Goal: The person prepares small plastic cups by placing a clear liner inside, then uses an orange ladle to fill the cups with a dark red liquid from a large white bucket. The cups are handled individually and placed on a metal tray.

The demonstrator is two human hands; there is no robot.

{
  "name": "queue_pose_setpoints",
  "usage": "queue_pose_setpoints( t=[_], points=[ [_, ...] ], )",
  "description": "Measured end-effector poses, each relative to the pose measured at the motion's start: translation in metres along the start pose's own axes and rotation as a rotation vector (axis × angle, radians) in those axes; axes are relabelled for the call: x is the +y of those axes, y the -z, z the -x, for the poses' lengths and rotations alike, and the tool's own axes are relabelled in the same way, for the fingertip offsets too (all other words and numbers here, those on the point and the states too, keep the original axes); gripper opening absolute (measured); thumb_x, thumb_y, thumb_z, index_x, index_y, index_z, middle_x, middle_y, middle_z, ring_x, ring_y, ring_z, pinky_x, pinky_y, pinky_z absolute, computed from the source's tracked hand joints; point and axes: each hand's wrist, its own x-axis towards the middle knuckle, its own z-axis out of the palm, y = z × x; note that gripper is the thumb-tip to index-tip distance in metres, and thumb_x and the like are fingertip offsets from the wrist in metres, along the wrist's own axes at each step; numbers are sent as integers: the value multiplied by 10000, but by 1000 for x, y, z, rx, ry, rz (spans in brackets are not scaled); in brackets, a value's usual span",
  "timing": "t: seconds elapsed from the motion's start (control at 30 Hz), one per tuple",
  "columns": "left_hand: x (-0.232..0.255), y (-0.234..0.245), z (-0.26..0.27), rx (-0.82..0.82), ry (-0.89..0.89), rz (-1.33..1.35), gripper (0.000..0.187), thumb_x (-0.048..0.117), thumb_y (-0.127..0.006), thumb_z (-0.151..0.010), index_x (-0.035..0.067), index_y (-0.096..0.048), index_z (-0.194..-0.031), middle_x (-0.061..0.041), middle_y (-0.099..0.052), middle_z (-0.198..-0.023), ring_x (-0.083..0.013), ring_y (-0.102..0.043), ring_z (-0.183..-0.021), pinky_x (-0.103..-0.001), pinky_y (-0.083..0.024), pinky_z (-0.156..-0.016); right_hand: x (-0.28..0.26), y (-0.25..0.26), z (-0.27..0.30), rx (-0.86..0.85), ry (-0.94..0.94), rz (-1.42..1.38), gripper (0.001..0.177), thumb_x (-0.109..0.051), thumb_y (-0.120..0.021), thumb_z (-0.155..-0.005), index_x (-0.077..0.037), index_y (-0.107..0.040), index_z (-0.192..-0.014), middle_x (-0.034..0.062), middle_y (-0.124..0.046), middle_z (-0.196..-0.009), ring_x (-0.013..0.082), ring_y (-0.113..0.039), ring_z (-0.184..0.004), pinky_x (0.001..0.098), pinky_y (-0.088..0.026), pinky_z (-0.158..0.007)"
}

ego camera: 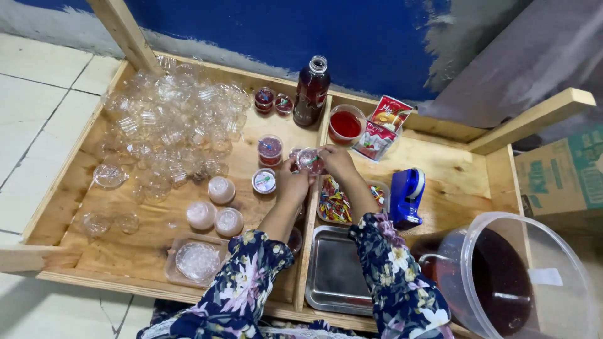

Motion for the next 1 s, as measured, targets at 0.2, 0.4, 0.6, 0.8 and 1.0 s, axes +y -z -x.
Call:
queue_pose_setpoints(
  t=[0.2,0.4,0.6,0.8,1.0],
  points=[
    [-20,-9,-45,106,-14,58,465,1,-637,-869,-24,-593,-1331,-285,-642,-1151,-370,-744,-848,-322,-673,-701,-10,-5,-33,-68,116,328,342,-346,-553,-925,-195,-797,-1111,168,-745,-1111,398,-650,-1166,510,-500,-1029],
    [-34,-19,-57,101,18,62,575,-12,-679,-837,8,-549,-1396,-224,-681,-1117,-271,-752,-861,-287,-653,-774,15,-17,-70,-94,158,406,353,-336,-533,-935,-196,-782,-1142,167,-737,-1153,392,-634,-1207,496,-488,-1054],
    [-57,-19,-73,122,37,-100,694,4,-747,-724,100,-590,-1393,-118,-732,-1009,-205,-763,-847,-282,-637,-730,3,-17,-59,-132,130,439,410,-324,-495,-931,-174,-757,-1208,211,-725,-1175,419,-611,-1237,524,-467,-1071],
    [-71,-21,-83,135,0,-87,620,-14,-700,-735,105,-637,-1341,-128,-737,-923,-211,-764,-792,-287,-617,-710,9,-26,-62,-132,129,469,429,-306,-485,-911,-167,-757,-1212,199,-732,-1169,405,-629,-1223,513,-484,-1062],
    [-69,-16,-81,86,27,-143,738,16,-736,-714,78,-559,-1428,-173,-727,-1113,-254,-750,-961,-333,-604,-815,-1,-33,-50,-131,148,552,445,-280,-492,-919,-120,-728,-1261,246,-712,-1192,455,-614,-1230,545,-489,-1061]
  ],
)
